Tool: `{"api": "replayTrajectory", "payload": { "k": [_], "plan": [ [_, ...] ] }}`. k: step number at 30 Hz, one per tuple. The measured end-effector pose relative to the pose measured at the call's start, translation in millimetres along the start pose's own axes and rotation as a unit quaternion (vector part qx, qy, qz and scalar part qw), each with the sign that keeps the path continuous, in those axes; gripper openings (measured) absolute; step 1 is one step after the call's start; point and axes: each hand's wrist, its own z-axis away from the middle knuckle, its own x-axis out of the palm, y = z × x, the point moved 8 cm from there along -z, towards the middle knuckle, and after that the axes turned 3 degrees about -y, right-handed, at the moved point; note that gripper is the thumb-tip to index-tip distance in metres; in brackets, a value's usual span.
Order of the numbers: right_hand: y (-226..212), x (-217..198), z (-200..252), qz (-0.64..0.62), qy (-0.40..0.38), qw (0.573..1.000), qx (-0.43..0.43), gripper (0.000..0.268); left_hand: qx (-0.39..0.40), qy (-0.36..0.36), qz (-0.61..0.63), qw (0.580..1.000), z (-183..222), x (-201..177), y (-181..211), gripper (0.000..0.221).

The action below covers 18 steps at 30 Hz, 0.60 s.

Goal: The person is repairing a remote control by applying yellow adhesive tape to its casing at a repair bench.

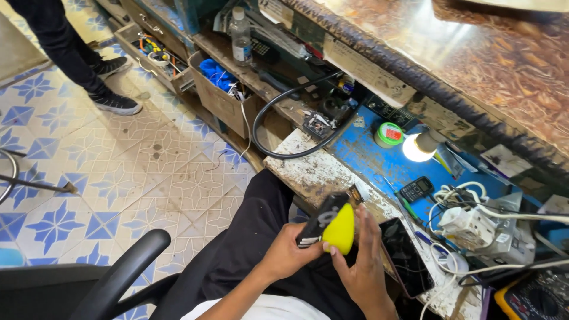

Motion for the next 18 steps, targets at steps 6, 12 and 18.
{"api": "replayTrajectory", "payload": {
  "k": [6, 12, 18],
  "plan": [
    [17, 6, 0, 0.055, -0.103, 0.993, -0.021, 0.025, -0.012, -0.111, -0.092, 0.989, 3, 13, 6, 0.029],
    [25, -5, -1, -0.028, -0.141, 0.99, 0.002, 0.04, -0.043, -0.232, -0.127, 0.963, 12, 25, 14, 0.025],
    [-15, -18, -15, -0.17, -0.147, 0.97, -0.093, 0.039, -0.024, -0.304, -0.062, 0.95, 14, 28, 10, 0.019]
  ]
}}
